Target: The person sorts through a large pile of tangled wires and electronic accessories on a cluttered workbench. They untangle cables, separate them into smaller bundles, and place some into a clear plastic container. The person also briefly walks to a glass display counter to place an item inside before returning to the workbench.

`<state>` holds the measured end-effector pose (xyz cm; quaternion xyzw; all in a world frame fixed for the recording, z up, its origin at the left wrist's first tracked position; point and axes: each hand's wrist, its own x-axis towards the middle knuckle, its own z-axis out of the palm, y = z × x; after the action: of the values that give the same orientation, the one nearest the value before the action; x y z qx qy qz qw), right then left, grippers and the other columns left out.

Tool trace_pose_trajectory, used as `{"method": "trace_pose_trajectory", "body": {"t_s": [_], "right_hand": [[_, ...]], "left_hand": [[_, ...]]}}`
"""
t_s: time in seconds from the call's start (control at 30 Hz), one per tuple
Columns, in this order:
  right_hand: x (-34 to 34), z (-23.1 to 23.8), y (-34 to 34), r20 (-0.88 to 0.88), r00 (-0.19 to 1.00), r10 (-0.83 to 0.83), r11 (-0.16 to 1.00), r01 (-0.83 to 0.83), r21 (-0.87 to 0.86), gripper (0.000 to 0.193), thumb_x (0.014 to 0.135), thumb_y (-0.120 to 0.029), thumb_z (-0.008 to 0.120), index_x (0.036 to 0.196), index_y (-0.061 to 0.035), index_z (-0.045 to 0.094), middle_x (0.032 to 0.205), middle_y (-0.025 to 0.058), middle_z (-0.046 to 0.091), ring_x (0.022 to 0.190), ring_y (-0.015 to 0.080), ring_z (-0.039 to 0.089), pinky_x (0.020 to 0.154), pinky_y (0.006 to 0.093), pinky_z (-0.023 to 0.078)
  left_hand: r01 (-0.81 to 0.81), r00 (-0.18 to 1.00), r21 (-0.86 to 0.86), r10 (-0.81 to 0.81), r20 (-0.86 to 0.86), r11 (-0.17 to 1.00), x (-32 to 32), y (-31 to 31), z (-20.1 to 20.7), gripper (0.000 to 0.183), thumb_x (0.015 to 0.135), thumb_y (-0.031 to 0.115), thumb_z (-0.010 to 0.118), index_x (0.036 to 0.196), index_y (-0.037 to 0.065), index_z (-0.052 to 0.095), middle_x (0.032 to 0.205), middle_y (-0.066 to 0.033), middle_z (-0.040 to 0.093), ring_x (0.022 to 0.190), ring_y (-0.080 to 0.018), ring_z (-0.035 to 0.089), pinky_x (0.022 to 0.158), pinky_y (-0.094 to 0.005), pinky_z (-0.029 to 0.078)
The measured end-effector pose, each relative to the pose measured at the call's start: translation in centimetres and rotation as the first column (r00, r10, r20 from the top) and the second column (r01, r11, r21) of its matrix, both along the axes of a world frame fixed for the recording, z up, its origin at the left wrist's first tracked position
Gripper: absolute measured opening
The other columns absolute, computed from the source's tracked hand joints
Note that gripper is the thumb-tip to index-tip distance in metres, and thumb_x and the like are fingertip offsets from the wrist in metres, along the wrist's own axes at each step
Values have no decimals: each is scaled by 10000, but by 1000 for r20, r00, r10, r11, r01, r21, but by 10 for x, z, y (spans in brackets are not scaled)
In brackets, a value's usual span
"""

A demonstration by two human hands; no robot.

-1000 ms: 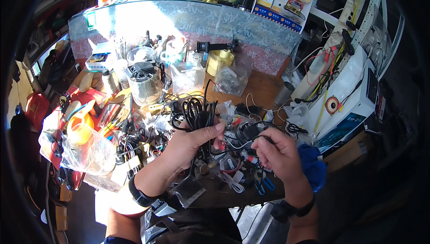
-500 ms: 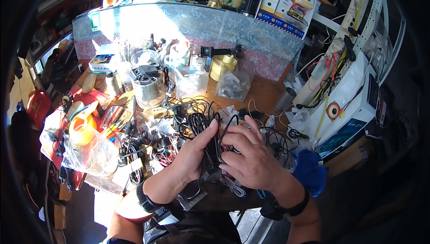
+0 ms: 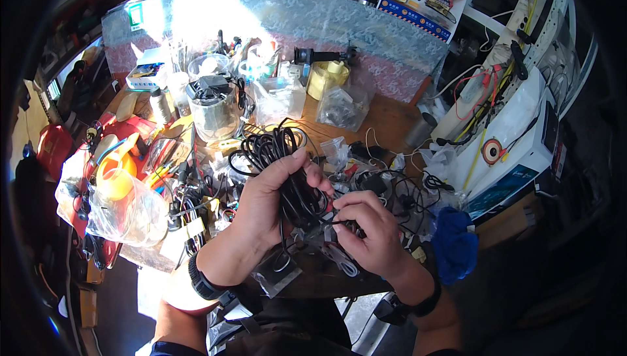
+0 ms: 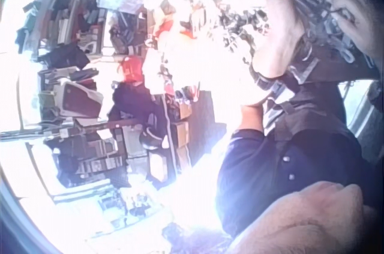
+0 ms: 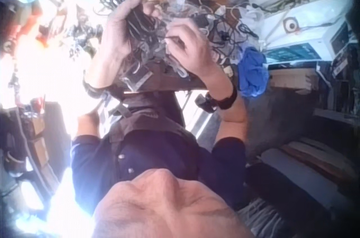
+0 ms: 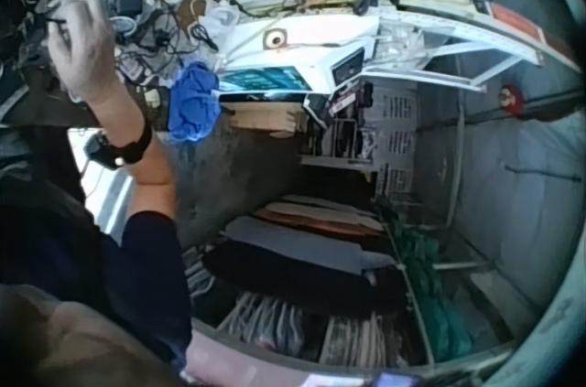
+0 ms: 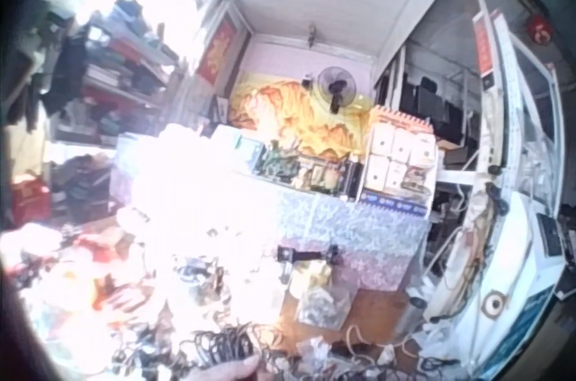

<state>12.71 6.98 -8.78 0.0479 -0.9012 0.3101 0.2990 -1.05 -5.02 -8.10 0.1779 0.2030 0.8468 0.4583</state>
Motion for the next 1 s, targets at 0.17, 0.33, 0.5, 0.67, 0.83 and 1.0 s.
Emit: {"method": "trace_pose_trajectory", "body": {"t_s": [0.17, 0.33, 0.5, 0.67, 0.83, 1.0], "right_hand": [[11, -40, 19, 117, 993, 13, 1000, -11, -24, 104, 779, -51, 646, 804, -16, 551, 833, 98, 584, 728, 224, 589, 598, 309, 454], [32, -34, 40, 447, 887, 115, 848, 147, -509, 143, 856, -130, 620, 797, -13, 566, 612, 27, 561, 519, 83, 532, 480, 233, 420], [29, -3, 47, 344, 914, 214, 486, 205, -850, 178, 931, -140, 497, 840, 3, 550, 528, -10, 436, 407, 31, 368, 380, 178, 341], [10, 10, 12, 210, 978, 1, 657, 158, -737, 253, 963, -196, 443, 1047, 7, 570, 653, -18, 464, 459, 3, 321, 402, 157, 251], [-11, 8, -9, -65, 965, -253, 951, 236, -199, 232, 905, -90, 526, 1101, 21, 583, 711, 73, 511, 606, 166, 522, 546, 291, 428], [-19, 2, -20, -100, 960, -262, 965, 257, -56, 402, 884, -80, 527, 1276, -18, 463, 851, 128, 490, 640, 275, 554, 592, 347, 465]], "left_hand": [[53, 998, 183, -56, 9, 982, -14, -17, 9, 191, 928, 200, 467, 800, 60, 494, 594, 2, 429, 631, -163, 495, 655, -332, 456], [64, 969, -51, -74, -236, 997, -14, -29, 10, 125, 851, 146, 568, 829, 33, 520, 519, 9, 402, 467, -139, 447, 540, -301, 421], [-119, 840, -282, -55, -540, 952, -8, -23, 0, 132, 809, 81, 640, 865, -6, 558, 575, -27, 517, 482, -105, 496, 496, -232, 403], [-135, 878, -266, -9, -478, 955, 18, -3, -8, 284, 828, 151, 674, 1055, 1, 592, 754, -18, 605, 615, -71, 527, 566, -210, 429], [-240, 936, -194, 174, -304, 951, 42, 4, -11, 359, 818, 170, 691, 1123, 21, 576, 855, -27, 623, 702, -65, 529, 617, -207, 425], [-154, 959, -186, 101, -265, 970, 41, 3, -13, 305, 943, 357, 473, 975, 67, 563, 756, 16, 541, 663, -65, 492, 597, -210, 402]]}}
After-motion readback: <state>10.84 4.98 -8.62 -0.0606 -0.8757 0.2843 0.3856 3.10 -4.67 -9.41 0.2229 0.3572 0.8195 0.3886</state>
